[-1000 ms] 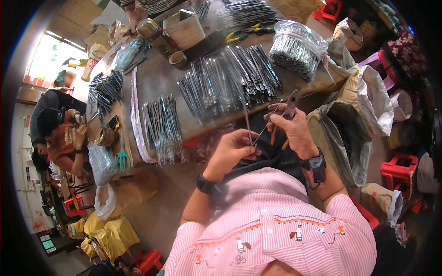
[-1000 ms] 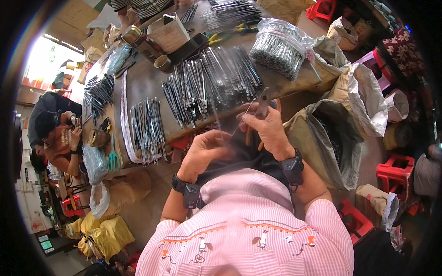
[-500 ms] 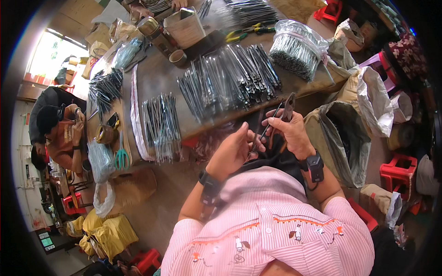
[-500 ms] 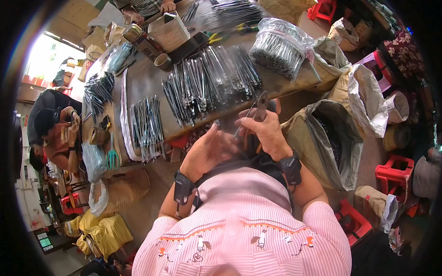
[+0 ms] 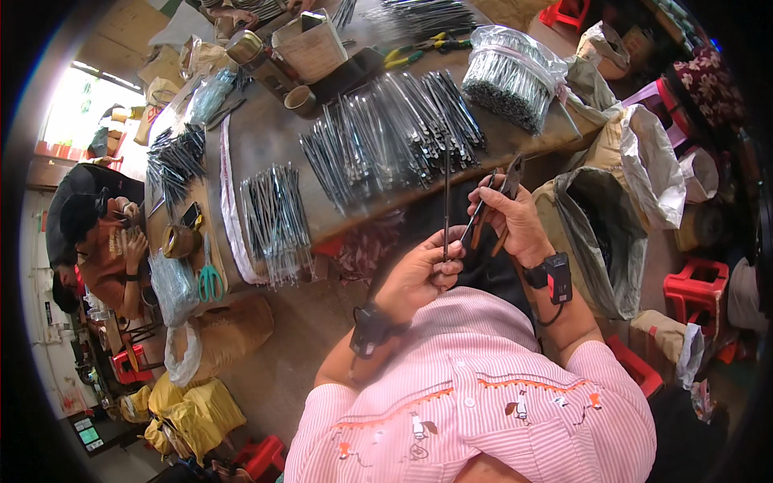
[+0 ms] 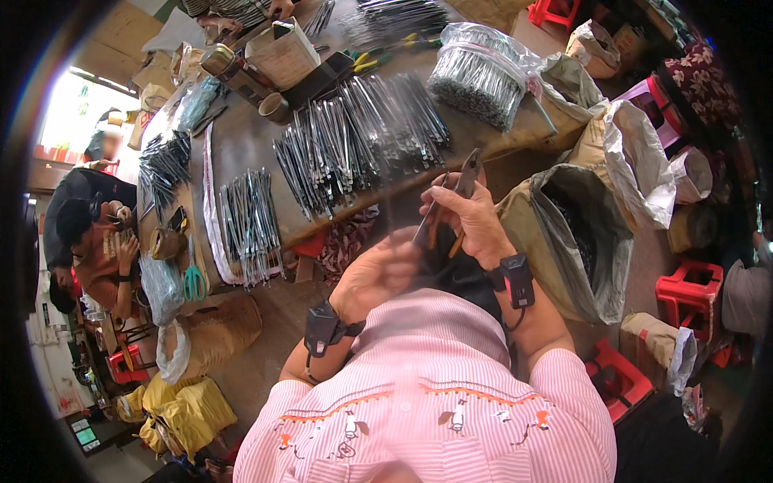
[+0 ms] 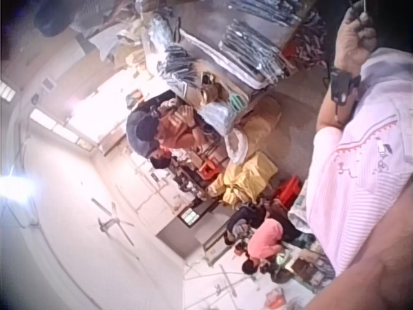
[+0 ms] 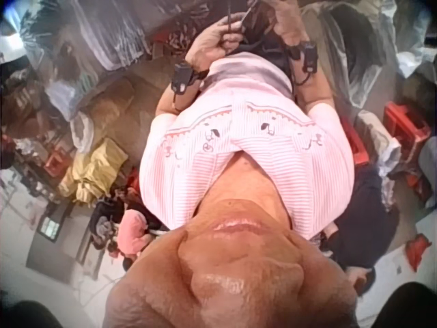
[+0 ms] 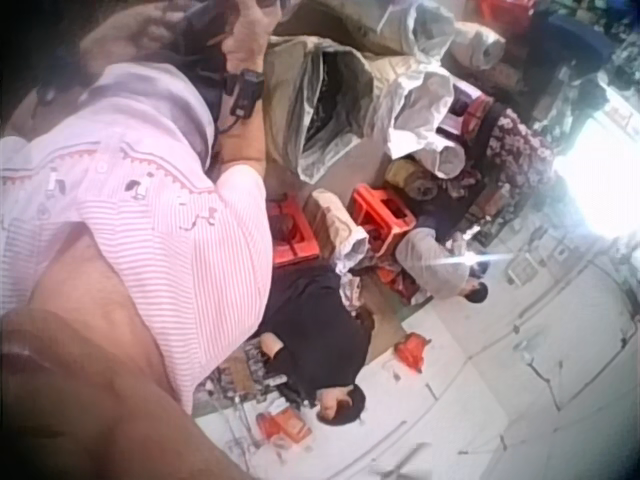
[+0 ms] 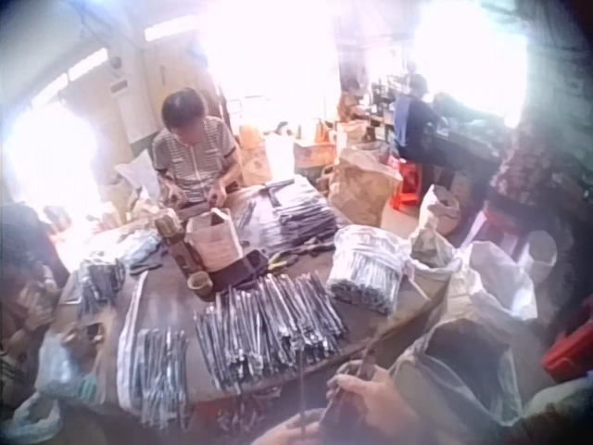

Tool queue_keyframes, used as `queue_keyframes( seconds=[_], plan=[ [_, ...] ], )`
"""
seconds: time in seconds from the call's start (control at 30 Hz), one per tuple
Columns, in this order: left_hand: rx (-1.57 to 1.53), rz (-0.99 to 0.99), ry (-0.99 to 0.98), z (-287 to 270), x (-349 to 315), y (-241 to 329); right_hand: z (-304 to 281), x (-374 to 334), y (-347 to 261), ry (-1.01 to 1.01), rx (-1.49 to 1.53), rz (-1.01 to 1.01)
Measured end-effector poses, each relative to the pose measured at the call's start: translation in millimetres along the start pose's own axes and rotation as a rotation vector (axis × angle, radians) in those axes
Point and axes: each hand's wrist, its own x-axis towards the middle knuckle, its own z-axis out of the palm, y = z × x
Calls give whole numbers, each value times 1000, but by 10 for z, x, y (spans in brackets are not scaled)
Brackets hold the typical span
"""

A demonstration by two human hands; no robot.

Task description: The person repeatedly picks up thin metal rods from a pile on the table, uses pliers to cut each rod to a shorter length, and places the cut pieces back on the table. The person also gathers and aligns a bundle of cut rods toward the end.

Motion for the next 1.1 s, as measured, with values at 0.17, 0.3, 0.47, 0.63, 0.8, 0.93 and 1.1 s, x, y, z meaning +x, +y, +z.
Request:
queue_keyframes(
  seconds=[0.17,0.3,0.47,0.63,0.8,0.93,1.1],
  plan=[
    [-64,-16,34,50,-45,17,-57,62,65,-42,69,69],
    [-223,-66,39,37,-30,13,-106,86,143,-8,124,140],
    [-385,-107,48,-35,4,-7,-150,93,226,14,132,193],
    [-417,-110,22,-102,18,-26,-164,112,255,20,118,214],
    [-410,-124,-48,-150,7,-16,-170,129,281,11,115,229],
    [-413,-140,-38,-163,-7,-7,-168,127,296,-19,133,211],
    [-456,-161,-40,-130,-11,-3,-148,129,306,-53,174,204]
  ],
)
